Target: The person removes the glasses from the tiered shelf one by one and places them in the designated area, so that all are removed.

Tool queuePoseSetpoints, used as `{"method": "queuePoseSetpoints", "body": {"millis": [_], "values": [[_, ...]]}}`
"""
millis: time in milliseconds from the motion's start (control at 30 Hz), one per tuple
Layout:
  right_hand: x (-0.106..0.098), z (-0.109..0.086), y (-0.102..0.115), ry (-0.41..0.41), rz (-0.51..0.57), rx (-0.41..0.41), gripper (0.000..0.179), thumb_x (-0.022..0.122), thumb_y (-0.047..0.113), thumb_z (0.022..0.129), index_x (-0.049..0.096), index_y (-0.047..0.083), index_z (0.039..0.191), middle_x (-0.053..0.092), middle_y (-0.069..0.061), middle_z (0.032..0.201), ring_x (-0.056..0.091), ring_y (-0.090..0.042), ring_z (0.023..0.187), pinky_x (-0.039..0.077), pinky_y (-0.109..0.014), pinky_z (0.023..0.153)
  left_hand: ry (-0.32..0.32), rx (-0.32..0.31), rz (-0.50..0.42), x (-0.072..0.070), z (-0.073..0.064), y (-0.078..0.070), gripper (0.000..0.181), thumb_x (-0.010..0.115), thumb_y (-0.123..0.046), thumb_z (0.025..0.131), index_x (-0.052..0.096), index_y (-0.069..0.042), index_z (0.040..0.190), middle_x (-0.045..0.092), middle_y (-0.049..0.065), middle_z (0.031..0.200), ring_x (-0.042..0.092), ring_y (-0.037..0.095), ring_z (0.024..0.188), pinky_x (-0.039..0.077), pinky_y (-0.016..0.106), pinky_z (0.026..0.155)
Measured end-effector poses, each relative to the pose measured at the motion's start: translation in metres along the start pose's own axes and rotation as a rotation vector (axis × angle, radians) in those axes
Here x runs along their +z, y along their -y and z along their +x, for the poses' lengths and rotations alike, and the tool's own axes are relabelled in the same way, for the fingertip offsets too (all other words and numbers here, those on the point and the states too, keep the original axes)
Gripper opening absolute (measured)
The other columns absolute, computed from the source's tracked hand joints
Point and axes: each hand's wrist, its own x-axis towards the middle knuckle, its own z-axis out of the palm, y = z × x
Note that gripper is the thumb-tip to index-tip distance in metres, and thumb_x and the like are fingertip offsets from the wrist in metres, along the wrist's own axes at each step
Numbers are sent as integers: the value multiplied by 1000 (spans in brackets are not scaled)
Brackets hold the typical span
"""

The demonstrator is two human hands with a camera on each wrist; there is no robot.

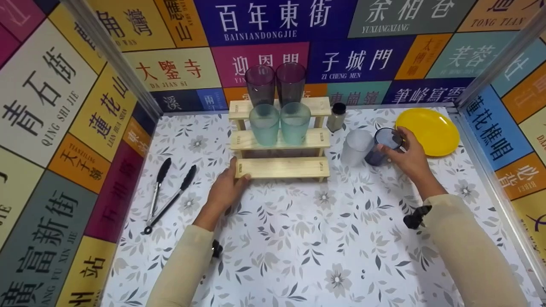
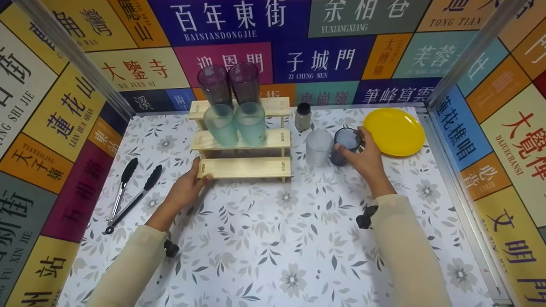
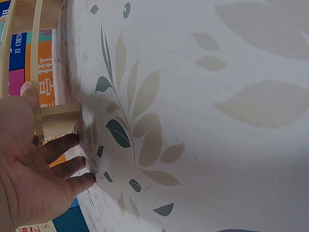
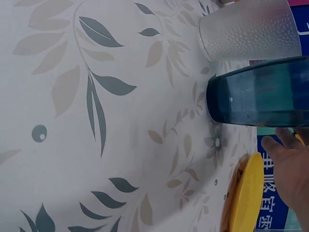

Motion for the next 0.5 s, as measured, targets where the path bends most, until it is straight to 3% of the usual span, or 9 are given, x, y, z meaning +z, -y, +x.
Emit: {"method": "queuePoseSetpoints", "body": {"millis": [67,167,300,367,500], "values": [[-6,-1,2,-3,23,-24,95,76,45,106,22,13,177,32,-20,180,31,-41,169,28,-52,137,6,-1,-1,0,0,0,89,58,-56,113,21,-8,177,58,35,156,61,55,141,49,67,117],[-15,-2,7,-35,35,-79,82,66,42,112,26,10,176,39,-22,176,36,-40,167,34,-32,135,12,-9,3,1,1,1,89,57,-57,113,20,-9,178,57,35,157,60,55,141,49,67,117],[-23,-3,19,-73,62,-131,74,61,40,114,31,11,175,42,-21,175,40,-37,165,45,-12,117,18,-19,11,1,3,2,89,55,-59,113,19,-11,178,55,35,159,59,55,143,48,68,118],[-24,-3,27,-83,67,-152,72,61,38,114,33,12,175,42,-19,175,41,-35,164,45,-15,120,20,-21,11,1,3,2,90,55,-60,112,19,-11,178,54,35,160,58,56,144,47,69,118],[-18,-3,43,-88,87,-201,70,64,34,113,36,14,174,45,-17,174,43,-33,163,34,-37,135,21,-24,14,1,3,1,89,55,-59,113,19,-11,178,56,35,159,59,56,143,48,68,117]]}}
